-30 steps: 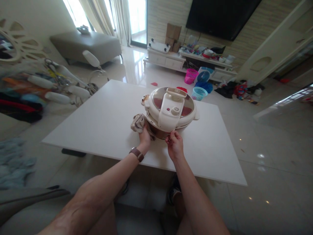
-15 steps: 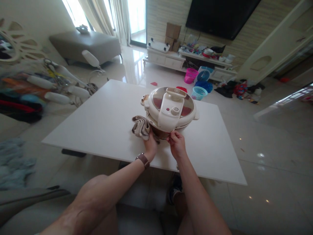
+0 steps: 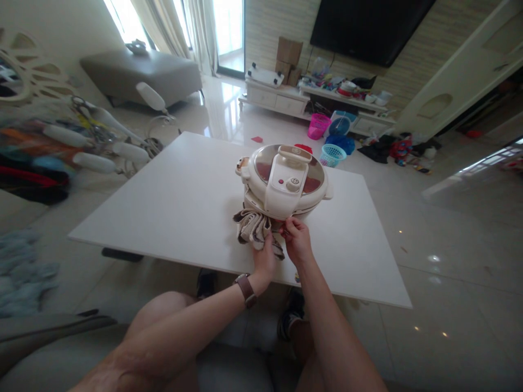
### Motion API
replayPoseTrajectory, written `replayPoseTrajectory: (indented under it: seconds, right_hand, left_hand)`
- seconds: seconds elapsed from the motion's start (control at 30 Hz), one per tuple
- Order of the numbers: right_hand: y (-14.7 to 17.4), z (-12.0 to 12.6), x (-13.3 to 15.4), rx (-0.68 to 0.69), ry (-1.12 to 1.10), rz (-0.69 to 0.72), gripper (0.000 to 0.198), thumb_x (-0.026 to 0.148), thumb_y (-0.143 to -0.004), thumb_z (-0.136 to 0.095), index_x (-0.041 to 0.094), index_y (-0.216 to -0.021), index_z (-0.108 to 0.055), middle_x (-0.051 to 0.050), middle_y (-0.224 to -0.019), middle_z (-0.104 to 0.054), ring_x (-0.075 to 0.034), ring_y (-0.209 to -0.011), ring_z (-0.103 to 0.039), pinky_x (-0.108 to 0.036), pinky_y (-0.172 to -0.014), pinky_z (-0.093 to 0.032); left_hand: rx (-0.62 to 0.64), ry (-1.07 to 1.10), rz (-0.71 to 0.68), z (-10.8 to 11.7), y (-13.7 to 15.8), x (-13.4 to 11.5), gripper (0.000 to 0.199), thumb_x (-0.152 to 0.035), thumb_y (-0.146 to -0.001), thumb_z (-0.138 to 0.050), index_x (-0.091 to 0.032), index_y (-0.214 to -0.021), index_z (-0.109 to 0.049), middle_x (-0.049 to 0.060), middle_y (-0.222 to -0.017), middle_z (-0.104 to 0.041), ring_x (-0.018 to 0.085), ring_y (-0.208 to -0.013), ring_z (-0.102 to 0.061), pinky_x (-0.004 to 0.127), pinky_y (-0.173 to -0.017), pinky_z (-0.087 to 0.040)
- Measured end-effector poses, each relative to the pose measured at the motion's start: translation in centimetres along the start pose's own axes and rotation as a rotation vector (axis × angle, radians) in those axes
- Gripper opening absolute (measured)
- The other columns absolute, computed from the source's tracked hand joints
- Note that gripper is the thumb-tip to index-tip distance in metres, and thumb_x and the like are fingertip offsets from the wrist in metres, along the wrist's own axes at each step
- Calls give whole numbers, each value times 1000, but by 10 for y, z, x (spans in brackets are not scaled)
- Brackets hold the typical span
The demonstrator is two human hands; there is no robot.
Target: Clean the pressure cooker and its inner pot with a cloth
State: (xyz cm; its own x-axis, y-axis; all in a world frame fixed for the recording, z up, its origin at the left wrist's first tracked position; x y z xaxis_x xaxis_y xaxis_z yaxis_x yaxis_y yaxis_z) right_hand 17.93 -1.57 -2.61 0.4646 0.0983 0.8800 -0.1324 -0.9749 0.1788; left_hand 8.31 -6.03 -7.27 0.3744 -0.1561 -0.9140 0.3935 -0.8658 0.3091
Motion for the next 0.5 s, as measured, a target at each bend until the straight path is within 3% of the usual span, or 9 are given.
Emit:
replayPoseTrajectory:
  seconds: [0.2, 0.37, 0.5]
  right_hand:
    - [-2, -5, -2, 10, -16, -26, 45, 52, -55, -96, 21, -69, -68, -2, -76, -76, -9, -54, -55, -22, -50, -36]
    - [-1, -7, -4, 6, -29, -15, 46, 54, -57, -95, 21, -69, -66, -1, -75, -75, -9, -54, -56, -22, -49, -35]
    - [-1, -6, -5, -7, -21, -12, 48, 56, -57, -95, 21, -70, -65, 0, -70, -72, -9, -53, -56, -22, -49, -35]
  left_hand:
    - [-66, 44, -73, -4, -19, -14, 30, -31, -96, -65, -20, -124, -70, 11, -144, -67, 23, -137, -61, 37, -122, -41]
    - [-126, 85, -134, 2, -84, -36, 33, -32, -96, -61, -17, -124, -70, 12, -138, -70, 24, -135, -62, 41, -120, -42]
    - [-89, 132, -213, 8, -133, -57, 36, -31, -93, -65, -20, -127, -70, 8, -143, -68, 21, -139, -59, 35, -121, -41]
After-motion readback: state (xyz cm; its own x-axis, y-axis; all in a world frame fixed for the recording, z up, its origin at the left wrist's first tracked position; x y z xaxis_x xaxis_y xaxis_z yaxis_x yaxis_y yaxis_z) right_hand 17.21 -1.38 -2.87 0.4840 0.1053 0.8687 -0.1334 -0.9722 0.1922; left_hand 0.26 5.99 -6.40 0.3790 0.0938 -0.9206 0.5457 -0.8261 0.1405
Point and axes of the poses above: each hand's wrist, its own y-axis away from the middle knuckle, its own z-axis out of the back of the hand, x = y × z, the point moved 3 cm from there along -y, towards the middle knuckle
